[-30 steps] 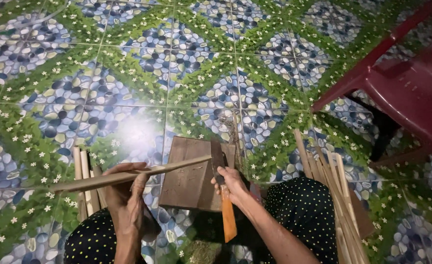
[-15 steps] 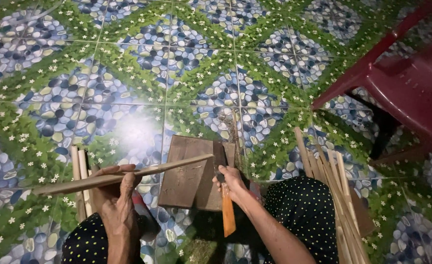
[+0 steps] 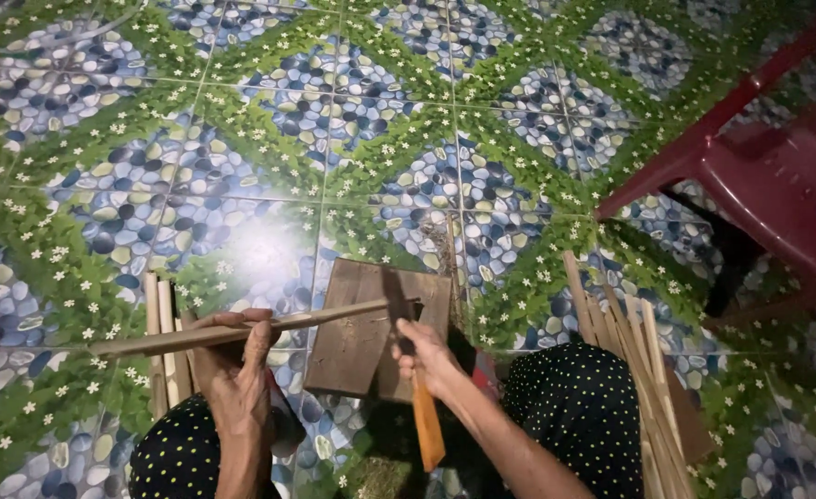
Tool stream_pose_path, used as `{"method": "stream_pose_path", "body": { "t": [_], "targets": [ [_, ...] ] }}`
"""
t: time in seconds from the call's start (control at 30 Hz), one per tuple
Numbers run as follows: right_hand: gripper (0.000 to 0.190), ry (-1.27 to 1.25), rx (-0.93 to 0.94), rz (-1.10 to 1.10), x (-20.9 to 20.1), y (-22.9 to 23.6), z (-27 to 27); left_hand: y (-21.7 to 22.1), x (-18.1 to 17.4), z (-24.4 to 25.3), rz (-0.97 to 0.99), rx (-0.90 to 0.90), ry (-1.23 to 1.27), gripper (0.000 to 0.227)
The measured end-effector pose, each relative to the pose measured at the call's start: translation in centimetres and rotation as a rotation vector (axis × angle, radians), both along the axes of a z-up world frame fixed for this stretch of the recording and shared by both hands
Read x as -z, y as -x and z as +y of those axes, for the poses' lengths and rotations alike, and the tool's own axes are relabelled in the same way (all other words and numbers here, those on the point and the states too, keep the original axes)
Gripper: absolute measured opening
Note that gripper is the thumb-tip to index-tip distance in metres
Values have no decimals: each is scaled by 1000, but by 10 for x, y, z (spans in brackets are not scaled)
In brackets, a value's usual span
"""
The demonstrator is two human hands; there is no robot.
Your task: The person is using a large knife to shave and split thin strips of bamboo against a wooden block on the floor.
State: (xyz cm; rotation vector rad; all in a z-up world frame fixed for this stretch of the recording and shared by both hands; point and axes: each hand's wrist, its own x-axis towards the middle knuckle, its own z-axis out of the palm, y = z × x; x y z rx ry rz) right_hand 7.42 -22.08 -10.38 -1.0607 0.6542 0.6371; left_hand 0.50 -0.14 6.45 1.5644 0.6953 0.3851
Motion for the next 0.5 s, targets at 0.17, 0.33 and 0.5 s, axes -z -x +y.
{"method": "stream_pose_path", "body": {
  "t": [0.17, 0.33, 0.5],
  "targets": [
    [21, -171, -202, -137, -76, 29, 32, -5, 32, 1, -487, 42, 100, 24],
    [17, -95, -126, -73, -67, 17, 21, -7, 36, 1, -487, 7, 104, 25],
    [23, -48, 175, 63, 12, 1, 14, -9, 54, 9, -537, -22, 115, 40]
  ]
}}
